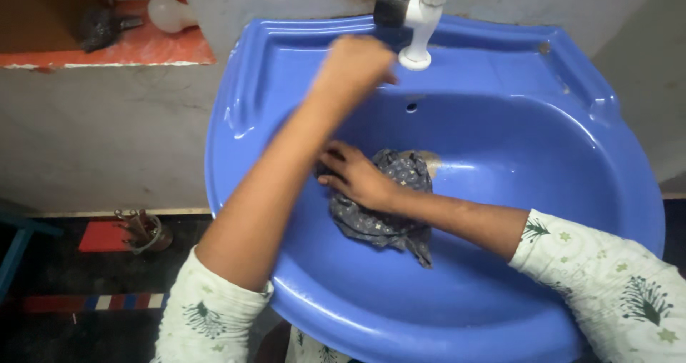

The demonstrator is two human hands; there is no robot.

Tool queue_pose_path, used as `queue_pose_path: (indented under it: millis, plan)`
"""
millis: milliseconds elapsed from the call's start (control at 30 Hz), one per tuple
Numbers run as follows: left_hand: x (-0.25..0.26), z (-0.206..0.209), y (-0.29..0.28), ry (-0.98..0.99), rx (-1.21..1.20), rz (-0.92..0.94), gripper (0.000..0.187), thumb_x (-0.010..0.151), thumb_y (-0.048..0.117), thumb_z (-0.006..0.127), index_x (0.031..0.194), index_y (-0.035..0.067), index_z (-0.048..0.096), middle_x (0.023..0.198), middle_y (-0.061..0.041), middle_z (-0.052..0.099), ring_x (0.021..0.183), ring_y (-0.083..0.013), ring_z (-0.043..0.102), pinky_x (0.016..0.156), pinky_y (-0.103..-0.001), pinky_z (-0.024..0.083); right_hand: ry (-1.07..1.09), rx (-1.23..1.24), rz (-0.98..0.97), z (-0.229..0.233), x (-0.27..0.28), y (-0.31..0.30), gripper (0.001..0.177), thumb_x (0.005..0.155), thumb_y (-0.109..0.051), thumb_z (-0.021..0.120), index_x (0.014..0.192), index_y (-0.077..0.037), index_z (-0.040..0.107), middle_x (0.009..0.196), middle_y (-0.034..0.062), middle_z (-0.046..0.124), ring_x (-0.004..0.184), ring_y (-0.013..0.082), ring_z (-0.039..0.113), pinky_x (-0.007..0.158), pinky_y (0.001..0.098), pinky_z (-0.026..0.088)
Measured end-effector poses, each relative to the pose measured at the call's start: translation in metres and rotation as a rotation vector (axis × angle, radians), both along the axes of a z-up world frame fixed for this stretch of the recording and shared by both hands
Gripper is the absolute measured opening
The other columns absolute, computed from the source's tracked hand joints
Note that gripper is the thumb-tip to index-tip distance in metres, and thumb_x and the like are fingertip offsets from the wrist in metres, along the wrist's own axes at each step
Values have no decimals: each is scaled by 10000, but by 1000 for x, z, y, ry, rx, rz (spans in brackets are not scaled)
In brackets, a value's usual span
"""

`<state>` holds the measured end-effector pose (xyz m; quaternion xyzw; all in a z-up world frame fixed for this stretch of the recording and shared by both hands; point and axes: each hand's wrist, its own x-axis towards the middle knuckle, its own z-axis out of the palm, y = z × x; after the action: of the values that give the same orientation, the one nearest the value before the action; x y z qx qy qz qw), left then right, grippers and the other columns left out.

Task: The person cleans a blue bathroom sink using a patterned cloth by hand, wiping the basin, the faucet, and the drain area.

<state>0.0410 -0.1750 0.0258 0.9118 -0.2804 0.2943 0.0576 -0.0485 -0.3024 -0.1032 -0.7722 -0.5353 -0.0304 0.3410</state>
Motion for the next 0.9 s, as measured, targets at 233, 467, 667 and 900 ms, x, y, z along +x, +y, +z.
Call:
queue_pose_path:
  millis: [233, 467, 667, 900]
  plan:
    - [-15, -3, 22, 45, 1, 227, 580, 931, 591, 680, 716, 57, 755, 725, -166, 711, 743, -373, 708, 620, -500, 560, 93, 15, 221, 18, -22, 0, 492, 865, -90, 735, 1353, -76, 670, 1252, 154, 691, 1145, 315, 666, 1010, 409, 524]
    - [-22, -5, 13, 80, -45, 143, 440, 895, 478, 728, 759, 61, 758, 784, -181, 723, 787, -406, 708, 667, -524, 559, 442, -219, 550, 64, -55, -24, 321, 779, -112, 837, 1097, -83, 800, 1002, 100, 773, 932, 221, 736, 846, 336, 577]
    - [-24, -4, 26, 204, -93, 171, 322, 909, 397, 740, 825, 88, 777, 818, -174, 722, 818, -413, 695, 702, -542, 550, 714, -643, 893, 77, -43, -40, 315, 739, -79, 851, 1050, -86, 808, 977, 69, 779, 904, 177, 729, 784, 313, 570]
    - [-31, -6, 23, 212, -135, 144, 260, 875, 336, 781, 830, 80, 779, 855, -182, 725, 831, -420, 687, 725, -534, 550, 725, -856, 925, 76, -41, -45, 337, 684, -54, 867, 1015, -84, 812, 973, 57, 785, 906, 175, 734, 770, 314, 562]
